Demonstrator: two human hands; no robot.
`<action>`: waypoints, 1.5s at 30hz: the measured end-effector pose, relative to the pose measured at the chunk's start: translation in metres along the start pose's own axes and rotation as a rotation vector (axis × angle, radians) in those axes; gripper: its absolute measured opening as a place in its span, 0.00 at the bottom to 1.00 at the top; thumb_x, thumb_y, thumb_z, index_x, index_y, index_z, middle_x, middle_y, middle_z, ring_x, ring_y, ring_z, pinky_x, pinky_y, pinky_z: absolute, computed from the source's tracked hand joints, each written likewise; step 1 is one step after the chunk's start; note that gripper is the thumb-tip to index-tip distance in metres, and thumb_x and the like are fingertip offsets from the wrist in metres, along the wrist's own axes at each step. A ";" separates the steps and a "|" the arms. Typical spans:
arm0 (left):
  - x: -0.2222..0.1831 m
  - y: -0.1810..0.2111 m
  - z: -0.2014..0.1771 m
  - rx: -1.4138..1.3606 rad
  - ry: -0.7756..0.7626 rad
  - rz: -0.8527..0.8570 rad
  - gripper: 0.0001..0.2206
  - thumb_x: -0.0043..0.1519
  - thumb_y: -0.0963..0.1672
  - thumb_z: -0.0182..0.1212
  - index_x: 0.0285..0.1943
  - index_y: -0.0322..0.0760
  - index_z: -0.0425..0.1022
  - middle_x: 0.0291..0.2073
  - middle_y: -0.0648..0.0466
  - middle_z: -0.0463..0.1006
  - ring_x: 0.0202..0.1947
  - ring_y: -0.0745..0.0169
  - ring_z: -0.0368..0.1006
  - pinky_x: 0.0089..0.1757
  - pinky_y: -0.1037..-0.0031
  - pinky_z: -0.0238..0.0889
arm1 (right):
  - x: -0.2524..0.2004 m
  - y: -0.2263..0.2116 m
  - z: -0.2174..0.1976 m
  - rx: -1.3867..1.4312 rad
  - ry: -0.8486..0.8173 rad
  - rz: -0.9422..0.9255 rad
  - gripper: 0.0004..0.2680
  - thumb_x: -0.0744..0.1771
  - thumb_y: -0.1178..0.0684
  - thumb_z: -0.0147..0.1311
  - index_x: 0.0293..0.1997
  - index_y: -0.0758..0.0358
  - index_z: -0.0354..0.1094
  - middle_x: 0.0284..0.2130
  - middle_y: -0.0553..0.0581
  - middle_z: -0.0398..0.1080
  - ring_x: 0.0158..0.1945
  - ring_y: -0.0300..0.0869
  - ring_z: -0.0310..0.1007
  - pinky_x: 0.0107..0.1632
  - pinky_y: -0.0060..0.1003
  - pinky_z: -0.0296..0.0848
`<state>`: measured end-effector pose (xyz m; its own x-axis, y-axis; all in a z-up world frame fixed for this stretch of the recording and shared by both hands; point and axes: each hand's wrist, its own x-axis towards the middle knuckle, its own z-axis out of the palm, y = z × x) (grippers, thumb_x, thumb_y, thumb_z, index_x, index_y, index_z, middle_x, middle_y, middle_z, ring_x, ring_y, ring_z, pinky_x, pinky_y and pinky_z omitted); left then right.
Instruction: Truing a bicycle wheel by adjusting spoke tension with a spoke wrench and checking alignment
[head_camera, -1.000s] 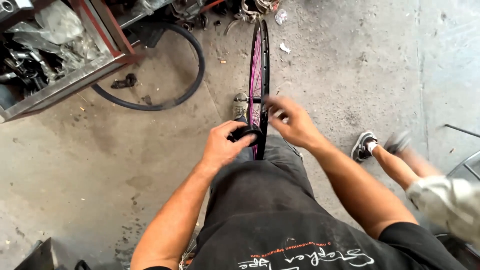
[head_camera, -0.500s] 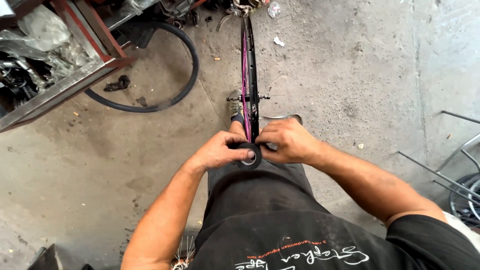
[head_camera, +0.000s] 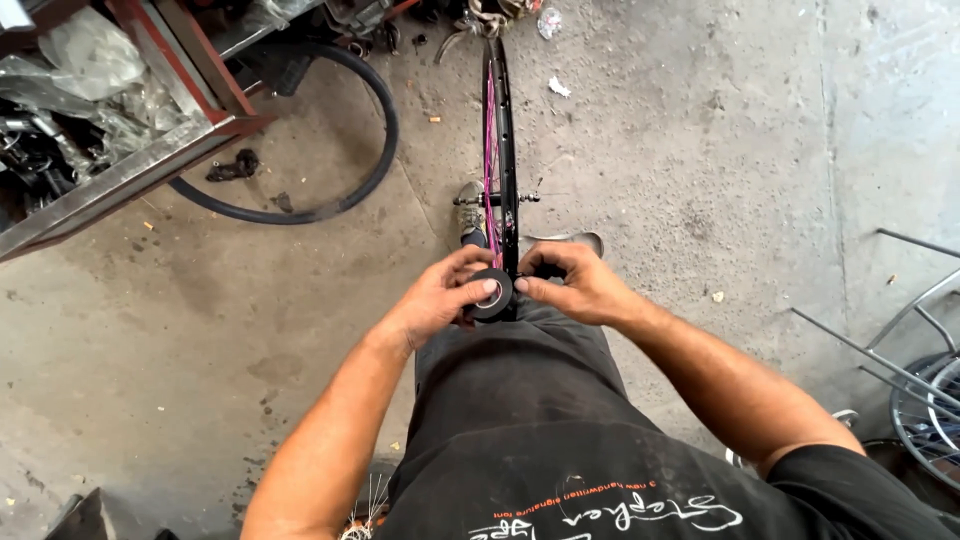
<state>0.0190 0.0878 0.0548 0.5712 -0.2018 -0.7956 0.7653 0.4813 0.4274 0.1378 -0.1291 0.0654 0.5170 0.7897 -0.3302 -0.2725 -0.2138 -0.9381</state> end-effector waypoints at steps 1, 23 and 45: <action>0.004 -0.010 0.000 -0.016 0.057 0.117 0.25 0.59 0.44 0.74 0.66 0.40 0.73 0.44 0.45 0.80 0.25 0.62 0.79 0.20 0.75 0.77 | -0.001 0.002 0.002 0.032 0.051 0.042 0.04 0.66 0.58 0.65 0.41 0.66 0.77 0.32 0.58 0.76 0.37 0.41 0.76 0.41 0.39 0.77; 0.020 0.028 0.037 0.827 0.615 0.889 0.23 0.66 0.54 0.67 0.64 0.39 0.74 0.41 0.45 0.78 0.41 0.49 0.78 0.40 0.66 0.81 | 0.097 0.003 -0.072 -0.366 0.123 0.117 0.05 0.67 0.57 0.66 0.46 0.63 0.79 0.38 0.63 0.78 0.44 0.51 0.80 0.46 0.43 0.80; 0.059 -0.008 0.055 1.360 0.411 0.100 0.17 0.65 0.52 0.55 0.50 0.35 0.77 0.38 0.33 0.78 0.40 0.27 0.76 0.41 0.43 0.71 | 0.140 0.029 -0.039 -0.686 0.165 0.137 0.05 0.65 0.56 0.64 0.43 0.58 0.79 0.69 0.59 0.60 0.65 0.50 0.69 0.66 0.57 0.70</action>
<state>0.0634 0.0250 0.0279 0.6940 0.1543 -0.7032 0.5459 -0.7496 0.3743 0.2338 -0.0467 -0.0121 0.6456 0.6443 -0.4099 0.2000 -0.6607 -0.7235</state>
